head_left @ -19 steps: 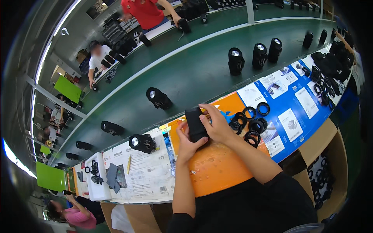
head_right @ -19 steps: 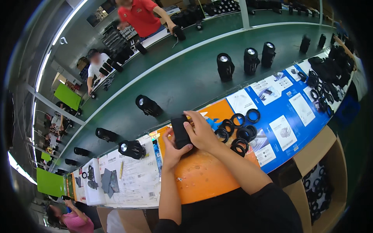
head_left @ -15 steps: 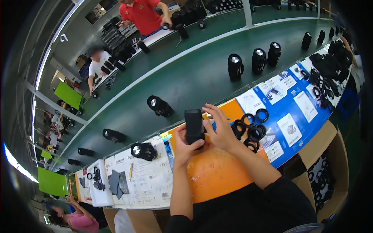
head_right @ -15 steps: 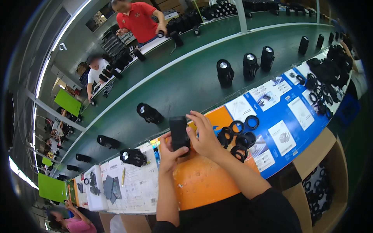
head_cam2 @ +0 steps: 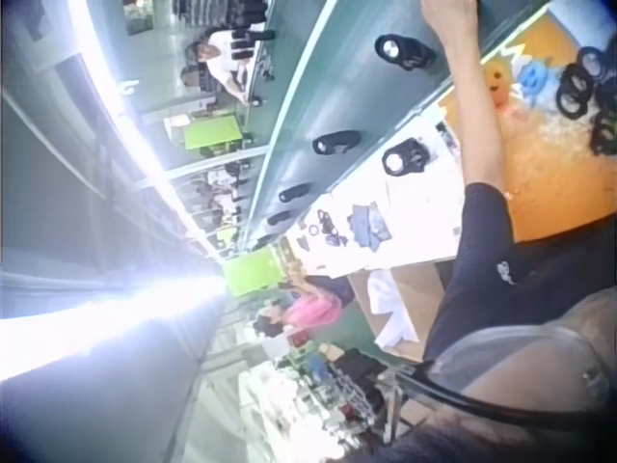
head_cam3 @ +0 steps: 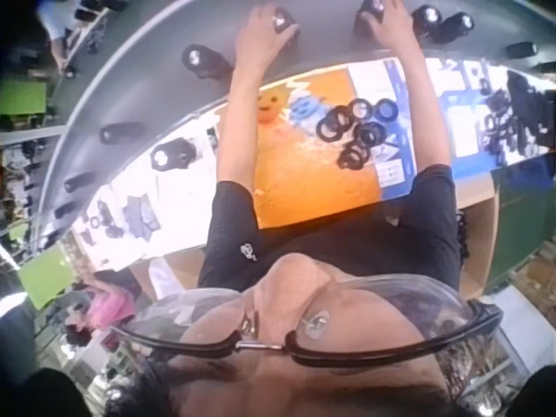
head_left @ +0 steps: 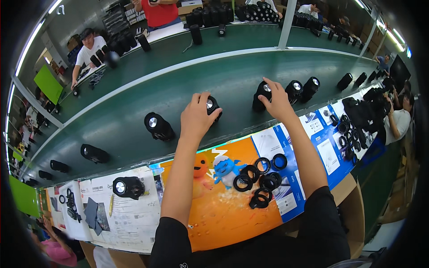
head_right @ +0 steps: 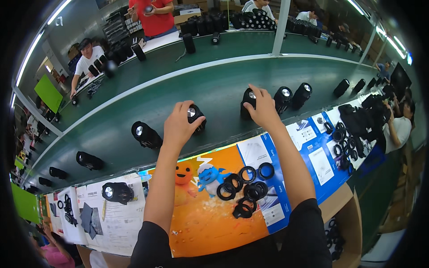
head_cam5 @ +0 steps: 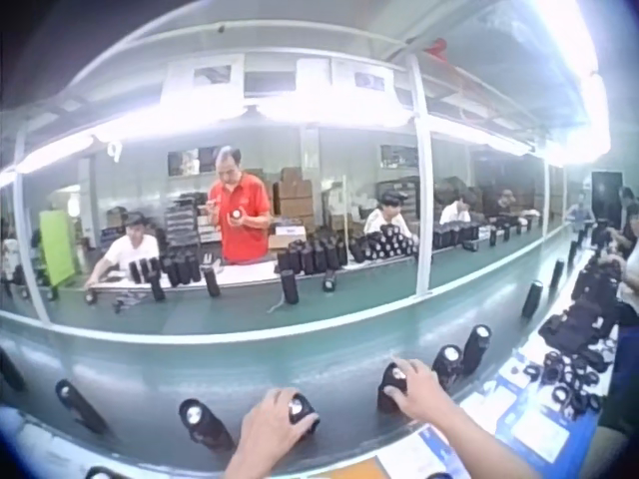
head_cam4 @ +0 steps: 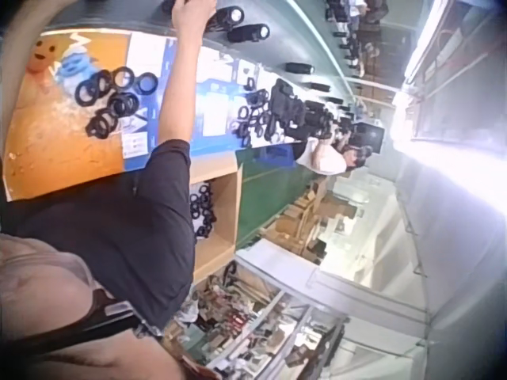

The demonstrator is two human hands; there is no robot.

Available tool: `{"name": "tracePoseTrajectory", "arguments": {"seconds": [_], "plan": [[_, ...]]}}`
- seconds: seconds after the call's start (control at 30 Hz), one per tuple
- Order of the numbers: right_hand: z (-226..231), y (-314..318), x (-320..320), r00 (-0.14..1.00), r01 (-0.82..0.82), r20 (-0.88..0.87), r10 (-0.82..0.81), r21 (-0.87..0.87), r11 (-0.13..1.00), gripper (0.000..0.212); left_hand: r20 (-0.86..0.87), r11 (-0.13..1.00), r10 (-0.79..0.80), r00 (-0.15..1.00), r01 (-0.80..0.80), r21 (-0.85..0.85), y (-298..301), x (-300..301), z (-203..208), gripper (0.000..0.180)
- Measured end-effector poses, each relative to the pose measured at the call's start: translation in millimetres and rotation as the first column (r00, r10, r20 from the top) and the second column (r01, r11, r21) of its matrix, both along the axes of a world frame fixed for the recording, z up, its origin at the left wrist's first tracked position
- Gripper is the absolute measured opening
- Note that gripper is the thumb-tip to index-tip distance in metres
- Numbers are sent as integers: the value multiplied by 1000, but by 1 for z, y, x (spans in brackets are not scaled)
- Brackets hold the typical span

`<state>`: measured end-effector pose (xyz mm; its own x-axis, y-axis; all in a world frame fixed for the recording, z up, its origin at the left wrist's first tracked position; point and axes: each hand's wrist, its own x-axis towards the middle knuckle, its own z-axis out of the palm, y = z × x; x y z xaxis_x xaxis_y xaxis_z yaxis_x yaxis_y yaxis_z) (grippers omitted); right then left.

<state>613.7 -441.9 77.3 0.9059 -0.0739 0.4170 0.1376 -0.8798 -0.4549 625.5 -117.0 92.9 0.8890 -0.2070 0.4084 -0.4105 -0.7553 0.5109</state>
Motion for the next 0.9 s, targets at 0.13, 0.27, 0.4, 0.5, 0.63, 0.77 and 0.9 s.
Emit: {"name": "tracePoseTrajectory", "arguments": {"seconds": [0.13,0.27,0.4,0.5,0.63,0.77,0.9], "plan": [[16,3,-22,986,2,164,-5,17,1000,77,60,999,-12,998,10,34,0,-20,4,65],[44,58,-87,971,-71,239,19,211,975,74,236,990,-27,971,59,-130,20,-75,-14,63],[42,137,-163,981,-190,143,134,542,818,79,-43,738,-340,939,238,-632,26,-146,-25,52],[31,186,-192,956,-200,-28,293,667,718,84,-102,450,-548,830,190,-873,44,-178,-55,65],[-36,227,-186,885,-352,89,457,769,534,78,-164,386,-487,858,42,-922,80,-189,-109,90],[-58,247,-205,849,-496,128,513,531,687,82,-123,-106,-518,847,-206,-973,81,-183,-103,89],[-77,259,-215,786,-199,-101,609,893,405,84,-170,-51,-451,876,-215,-975,95,-179,-96,81]]}}
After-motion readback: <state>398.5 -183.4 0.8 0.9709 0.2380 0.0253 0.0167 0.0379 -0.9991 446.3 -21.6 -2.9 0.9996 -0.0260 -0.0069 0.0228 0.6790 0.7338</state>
